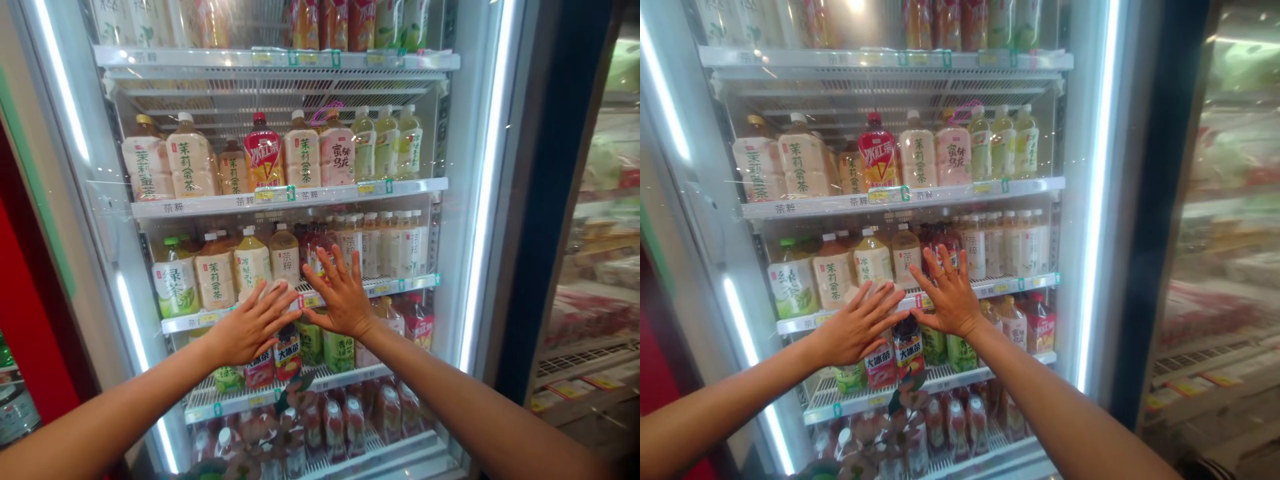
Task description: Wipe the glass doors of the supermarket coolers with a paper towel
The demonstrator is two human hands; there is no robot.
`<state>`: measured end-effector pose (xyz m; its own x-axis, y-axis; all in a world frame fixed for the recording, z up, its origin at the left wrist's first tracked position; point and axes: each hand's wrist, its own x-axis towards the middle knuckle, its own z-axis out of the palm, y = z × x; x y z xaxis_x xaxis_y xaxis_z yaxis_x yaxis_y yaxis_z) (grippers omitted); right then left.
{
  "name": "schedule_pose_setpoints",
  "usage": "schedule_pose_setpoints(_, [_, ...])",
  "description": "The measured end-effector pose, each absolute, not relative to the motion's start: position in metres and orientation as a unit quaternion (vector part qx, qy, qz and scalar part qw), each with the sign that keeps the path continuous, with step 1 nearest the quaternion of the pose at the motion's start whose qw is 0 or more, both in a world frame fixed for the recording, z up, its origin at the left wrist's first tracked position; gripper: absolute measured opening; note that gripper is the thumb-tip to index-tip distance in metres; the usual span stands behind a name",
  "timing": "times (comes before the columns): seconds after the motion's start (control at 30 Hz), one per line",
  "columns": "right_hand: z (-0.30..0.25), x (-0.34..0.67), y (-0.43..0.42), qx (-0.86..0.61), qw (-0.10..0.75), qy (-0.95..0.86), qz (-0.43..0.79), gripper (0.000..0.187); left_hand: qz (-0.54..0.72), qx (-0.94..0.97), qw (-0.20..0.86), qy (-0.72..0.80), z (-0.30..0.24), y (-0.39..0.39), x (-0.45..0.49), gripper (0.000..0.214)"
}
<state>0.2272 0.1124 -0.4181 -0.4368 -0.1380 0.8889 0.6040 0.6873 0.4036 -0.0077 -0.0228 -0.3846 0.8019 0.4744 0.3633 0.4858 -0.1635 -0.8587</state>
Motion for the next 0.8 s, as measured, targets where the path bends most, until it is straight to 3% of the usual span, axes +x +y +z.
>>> schedule_pose_setpoints(0.17, [-0.419,0.227,0.114,-0.155,0.507,-0.763,-0.371,0.099,-0.096,-0.694,0.583,-0.412,-0.371,-0.019,-0.008,0.08])
schedule_pose_setpoints(0.3, [-0.419,0.228,0.114,-0.158,0.505,-0.763,-0.372,0.101,-0.032,-0.732,0.575,-0.364,-0.411,-0.024,-0.005,0.077])
schedule_pose_setpoints(0.4, [-0.419,0.228,0.114,-0.161,0.505,-0.763,-0.369,0.101,-0.004,-0.751,0.57,-0.333,-0.397,-0.027,-0.009,0.074])
schedule_pose_setpoints(0.53, [-0.419,0.229,0.114,-0.155,0.506,-0.766,-0.366,0.101,-0.083,-0.69,0.593,-0.407,-0.361,-0.025,-0.013,0.084])
schedule_pose_setpoints(0.7, [-0.418,0.229,0.113,-0.157,0.506,-0.765,-0.367,0.1,-0.006,-0.746,0.57,-0.344,-0.406,-0.033,-0.02,0.086])
schedule_pose_setpoints(0.8, [-0.418,0.229,0.113,-0.154,0.507,-0.764,-0.367,0.098,0.001,-0.749,0.567,-0.344,-0.397,-0.038,-0.033,0.082])
